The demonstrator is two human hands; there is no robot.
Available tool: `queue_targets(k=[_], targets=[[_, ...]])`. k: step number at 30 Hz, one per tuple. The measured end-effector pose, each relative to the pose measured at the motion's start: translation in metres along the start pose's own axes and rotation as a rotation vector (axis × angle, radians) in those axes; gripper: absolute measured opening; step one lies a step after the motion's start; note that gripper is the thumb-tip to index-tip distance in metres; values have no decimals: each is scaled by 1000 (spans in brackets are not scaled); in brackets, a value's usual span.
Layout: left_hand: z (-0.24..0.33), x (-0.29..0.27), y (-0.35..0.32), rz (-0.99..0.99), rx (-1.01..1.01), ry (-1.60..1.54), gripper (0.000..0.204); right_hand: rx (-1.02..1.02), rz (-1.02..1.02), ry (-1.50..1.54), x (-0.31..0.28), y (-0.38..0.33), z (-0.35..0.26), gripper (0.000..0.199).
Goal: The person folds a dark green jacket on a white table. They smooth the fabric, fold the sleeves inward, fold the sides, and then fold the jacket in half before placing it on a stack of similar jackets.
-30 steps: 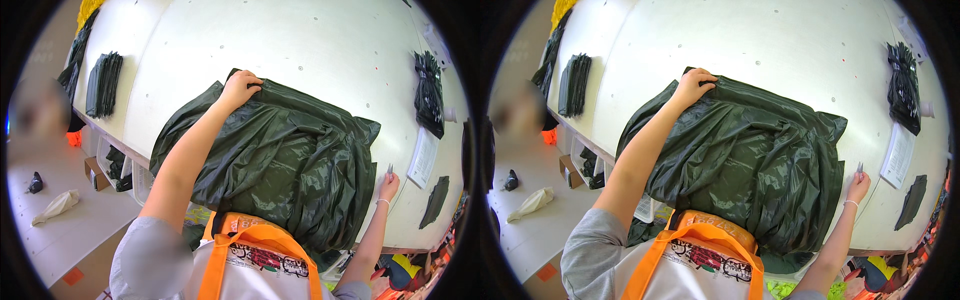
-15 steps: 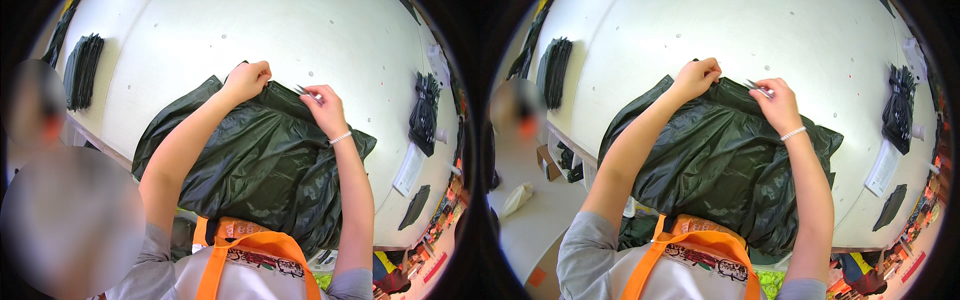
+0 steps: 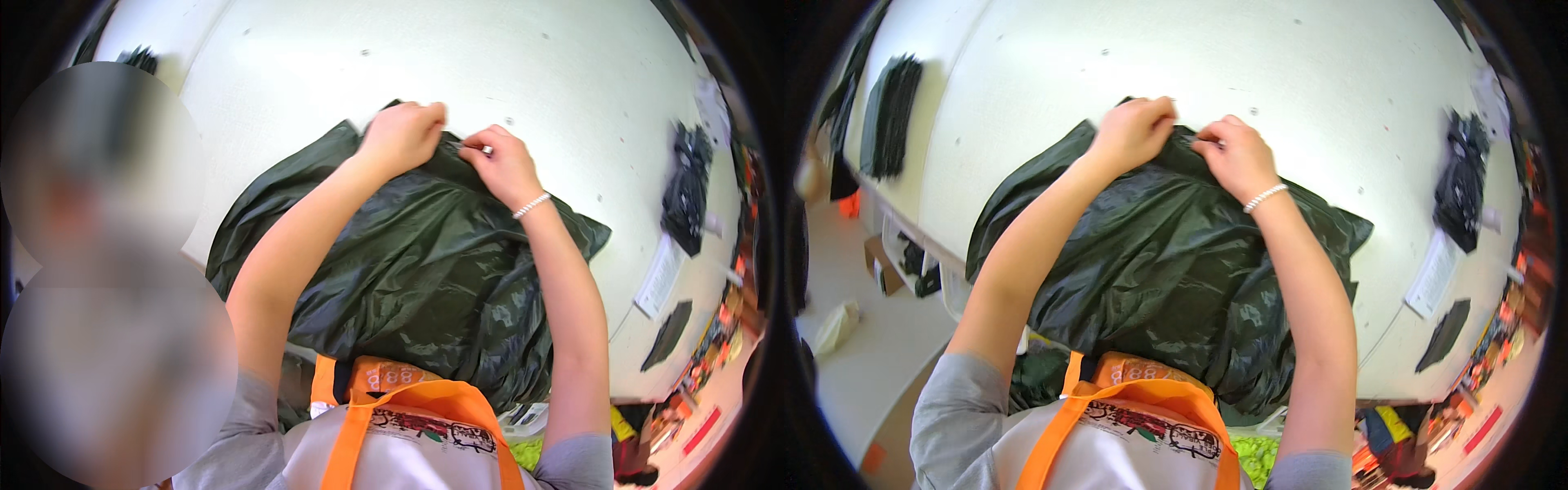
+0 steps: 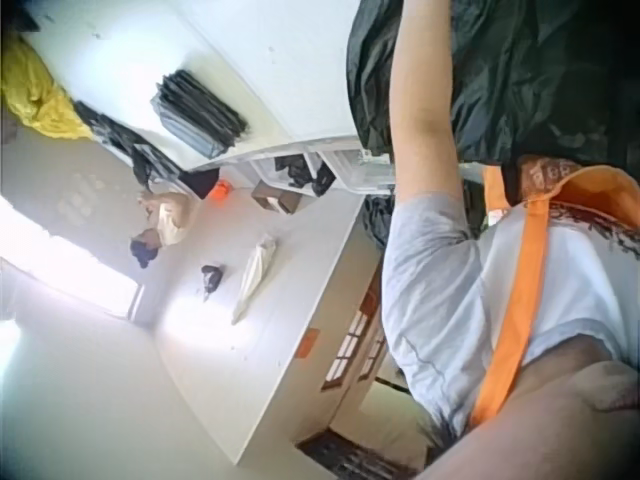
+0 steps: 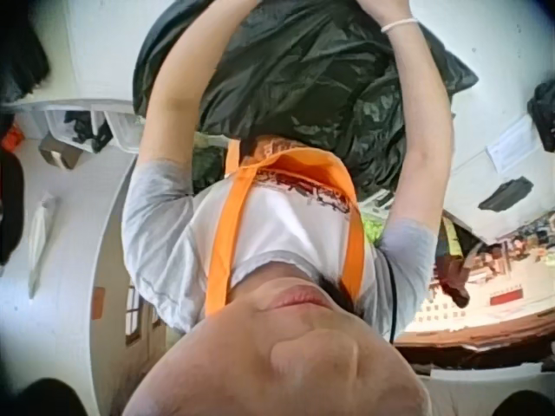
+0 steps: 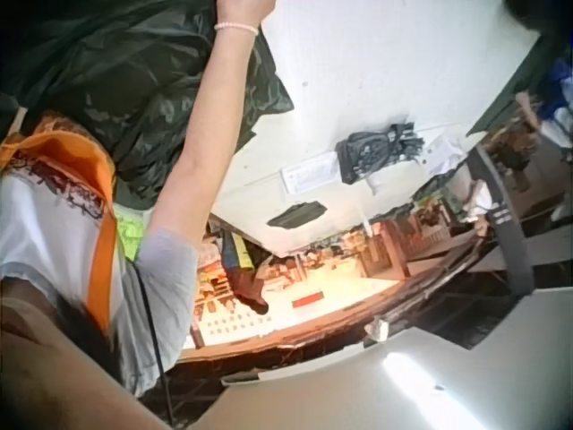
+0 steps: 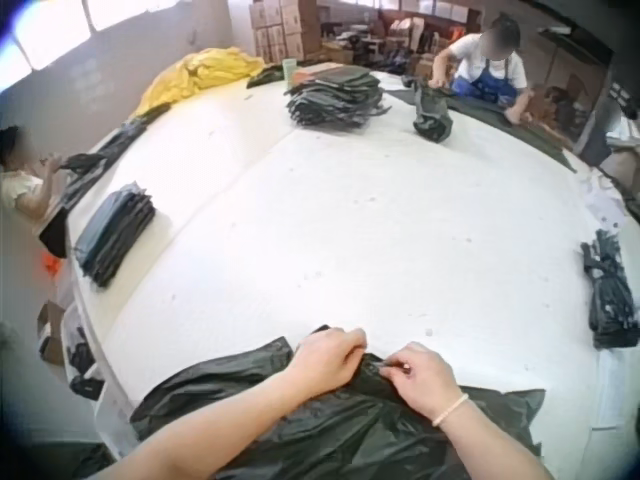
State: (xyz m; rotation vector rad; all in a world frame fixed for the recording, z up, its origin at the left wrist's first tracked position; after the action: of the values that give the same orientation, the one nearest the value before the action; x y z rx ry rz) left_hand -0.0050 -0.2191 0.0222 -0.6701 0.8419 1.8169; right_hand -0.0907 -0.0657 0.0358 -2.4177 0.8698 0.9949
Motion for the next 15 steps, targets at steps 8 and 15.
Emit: queue_targets(k=[8,15], targets=[[89,-49,-117,-924,158,-27,45,384,669,145,-89,-107,80,28],[186,23,-60,-545,308,-274,7,752,793,317,-121,-255,225,18]])
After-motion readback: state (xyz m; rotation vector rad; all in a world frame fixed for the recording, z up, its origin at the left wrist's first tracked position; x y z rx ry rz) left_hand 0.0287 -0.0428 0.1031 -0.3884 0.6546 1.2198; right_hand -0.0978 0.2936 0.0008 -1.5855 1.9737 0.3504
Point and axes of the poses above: each hand's wrist, its own y-axis towards the middle knuckle, its own x-axis out of the palm, z = x × y, the point moved 3 cm from there along y, towards the middle knuckle, and after that the axes turned 4 degrees about z, right-handed, at the moved point
